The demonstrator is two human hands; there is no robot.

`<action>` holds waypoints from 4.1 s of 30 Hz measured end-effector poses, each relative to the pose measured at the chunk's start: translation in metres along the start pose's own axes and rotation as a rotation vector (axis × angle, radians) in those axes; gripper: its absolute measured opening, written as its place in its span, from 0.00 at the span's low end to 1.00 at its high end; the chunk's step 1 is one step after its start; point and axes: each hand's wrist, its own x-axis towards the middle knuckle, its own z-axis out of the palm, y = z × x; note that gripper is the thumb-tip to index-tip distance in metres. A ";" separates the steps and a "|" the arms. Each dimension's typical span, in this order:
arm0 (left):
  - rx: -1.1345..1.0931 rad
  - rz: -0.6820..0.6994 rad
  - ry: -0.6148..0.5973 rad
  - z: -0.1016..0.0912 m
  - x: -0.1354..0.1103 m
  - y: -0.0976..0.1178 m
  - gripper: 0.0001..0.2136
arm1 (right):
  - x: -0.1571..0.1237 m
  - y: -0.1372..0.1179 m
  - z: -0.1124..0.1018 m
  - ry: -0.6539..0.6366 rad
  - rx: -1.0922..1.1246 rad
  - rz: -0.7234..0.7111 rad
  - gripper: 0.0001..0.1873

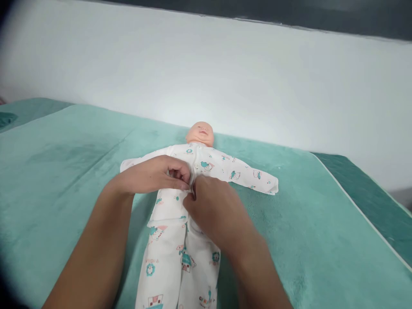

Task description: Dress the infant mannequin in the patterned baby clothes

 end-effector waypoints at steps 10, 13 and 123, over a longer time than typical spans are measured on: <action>-0.149 0.011 -0.008 0.001 0.001 0.000 0.07 | 0.012 0.042 -0.007 -0.195 0.875 -0.095 0.15; -0.197 0.005 -0.023 0.002 0.002 0.001 0.06 | 0.011 0.042 0.006 -0.131 0.999 -0.051 0.16; 0.181 0.072 0.592 0.031 0.047 -0.026 0.18 | 0.057 0.060 0.043 0.468 0.667 -0.205 0.15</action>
